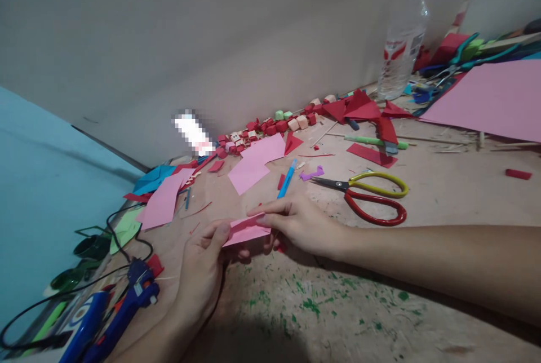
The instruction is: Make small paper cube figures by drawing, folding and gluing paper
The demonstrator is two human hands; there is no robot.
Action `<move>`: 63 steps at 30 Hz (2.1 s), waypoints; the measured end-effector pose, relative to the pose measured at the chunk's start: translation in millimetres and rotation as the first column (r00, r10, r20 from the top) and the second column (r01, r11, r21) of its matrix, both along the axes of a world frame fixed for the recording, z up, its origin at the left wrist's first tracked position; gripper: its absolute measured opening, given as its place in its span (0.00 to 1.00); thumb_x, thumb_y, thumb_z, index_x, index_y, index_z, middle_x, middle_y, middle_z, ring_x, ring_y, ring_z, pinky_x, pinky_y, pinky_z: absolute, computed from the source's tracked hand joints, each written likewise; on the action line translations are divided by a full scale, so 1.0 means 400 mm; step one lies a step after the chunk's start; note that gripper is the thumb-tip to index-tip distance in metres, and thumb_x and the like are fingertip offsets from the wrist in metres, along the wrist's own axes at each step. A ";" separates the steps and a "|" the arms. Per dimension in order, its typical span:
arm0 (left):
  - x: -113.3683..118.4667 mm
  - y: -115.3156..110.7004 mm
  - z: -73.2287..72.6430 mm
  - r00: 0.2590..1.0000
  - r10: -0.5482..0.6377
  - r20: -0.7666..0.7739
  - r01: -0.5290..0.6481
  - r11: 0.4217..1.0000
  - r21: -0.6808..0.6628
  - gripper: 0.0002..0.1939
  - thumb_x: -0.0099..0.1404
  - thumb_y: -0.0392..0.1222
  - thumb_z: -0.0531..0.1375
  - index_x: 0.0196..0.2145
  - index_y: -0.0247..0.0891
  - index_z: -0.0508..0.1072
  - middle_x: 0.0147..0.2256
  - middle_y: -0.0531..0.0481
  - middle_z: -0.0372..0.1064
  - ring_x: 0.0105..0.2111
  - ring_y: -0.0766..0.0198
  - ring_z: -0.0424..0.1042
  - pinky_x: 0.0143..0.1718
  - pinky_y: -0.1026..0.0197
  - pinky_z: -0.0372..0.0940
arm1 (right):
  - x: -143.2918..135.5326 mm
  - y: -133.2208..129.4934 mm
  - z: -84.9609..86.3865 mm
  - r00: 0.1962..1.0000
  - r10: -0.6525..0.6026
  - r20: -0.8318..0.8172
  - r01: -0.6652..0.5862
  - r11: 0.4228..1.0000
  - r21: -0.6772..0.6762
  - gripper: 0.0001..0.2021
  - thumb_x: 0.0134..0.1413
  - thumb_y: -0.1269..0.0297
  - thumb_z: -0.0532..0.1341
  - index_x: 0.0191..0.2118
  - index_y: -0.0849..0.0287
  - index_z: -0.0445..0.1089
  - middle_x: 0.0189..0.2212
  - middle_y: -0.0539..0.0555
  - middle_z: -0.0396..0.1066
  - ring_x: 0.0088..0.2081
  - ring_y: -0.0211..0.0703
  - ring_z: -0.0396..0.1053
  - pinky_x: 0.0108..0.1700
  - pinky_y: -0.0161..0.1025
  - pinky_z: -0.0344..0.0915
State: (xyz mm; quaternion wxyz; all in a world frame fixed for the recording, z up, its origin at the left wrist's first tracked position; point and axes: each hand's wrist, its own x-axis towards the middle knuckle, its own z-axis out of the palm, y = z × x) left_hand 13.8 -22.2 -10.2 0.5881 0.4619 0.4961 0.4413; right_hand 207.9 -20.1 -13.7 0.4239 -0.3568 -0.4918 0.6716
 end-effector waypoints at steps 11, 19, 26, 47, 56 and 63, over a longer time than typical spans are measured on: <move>0.005 -0.001 0.008 0.999 0.041 -0.017 -0.041 0.999 0.015 0.21 0.60 0.53 0.69 0.39 0.29 0.78 0.29 0.45 0.79 0.21 0.65 0.75 0.23 0.66 0.71 | 0.010 0.002 0.009 0.979 -0.049 -0.199 0.013 0.984 -0.179 0.17 0.52 0.59 0.67 0.45 0.64 0.78 0.22 0.49 0.71 0.22 0.39 0.71 0.26 0.36 0.67; -0.001 -0.008 0.003 0.998 0.040 -0.047 -0.037 0.997 0.072 0.18 0.59 0.48 0.70 0.41 0.31 0.78 0.31 0.46 0.80 0.28 0.62 0.78 0.29 0.65 0.72 | 0.004 0.004 0.012 0.996 0.008 -0.091 -0.020 0.990 -0.140 0.18 0.51 0.56 0.72 0.44 0.63 0.77 0.25 0.52 0.75 0.26 0.39 0.72 0.30 0.37 0.68; -0.004 -0.005 0.004 0.995 0.028 -0.099 -0.016 0.992 0.122 0.15 0.61 0.46 0.69 0.41 0.33 0.78 0.30 0.48 0.80 0.28 0.65 0.77 0.31 0.68 0.69 | 0.006 0.008 0.006 0.996 0.013 -0.088 -0.025 0.991 -0.134 0.17 0.51 0.60 0.72 0.44 0.63 0.77 0.23 0.50 0.74 0.23 0.37 0.71 0.28 0.34 0.67; -0.003 -0.005 0.001 0.997 -0.037 -0.073 0.043 0.995 0.091 0.18 0.59 0.48 0.71 0.43 0.33 0.80 0.35 0.45 0.81 0.33 0.58 0.80 0.35 0.63 0.72 | 0.005 0.004 0.024 0.999 0.018 0.029 -0.015 0.995 -0.098 0.14 0.52 0.57 0.71 0.37 0.64 0.78 0.21 0.49 0.72 0.22 0.35 0.68 0.26 0.32 0.63; -0.001 -0.008 0.006 0.999 -0.031 -0.016 0.031 0.999 0.043 0.19 0.58 0.49 0.71 0.42 0.32 0.80 0.32 0.45 0.81 0.30 0.59 0.79 0.31 0.63 0.72 | 0.000 0.007 0.029 1.000 0.012 -0.027 -0.015 0.995 -0.101 0.20 0.51 0.49 0.70 0.27 0.64 0.72 0.20 0.48 0.68 0.21 0.34 0.66 0.27 0.34 0.62; 0.000 -0.004 0.005 0.999 -0.047 -0.014 0.048 0.997 0.066 0.17 0.58 0.47 0.71 0.40 0.32 0.79 0.32 0.46 0.81 0.30 0.60 0.79 0.33 0.64 0.73 | -0.003 0.004 0.010 0.998 -0.009 -0.061 0.002 0.993 -0.119 0.16 0.53 0.52 0.70 0.32 0.62 0.74 0.21 0.47 0.68 0.23 0.36 0.67 0.29 0.35 0.62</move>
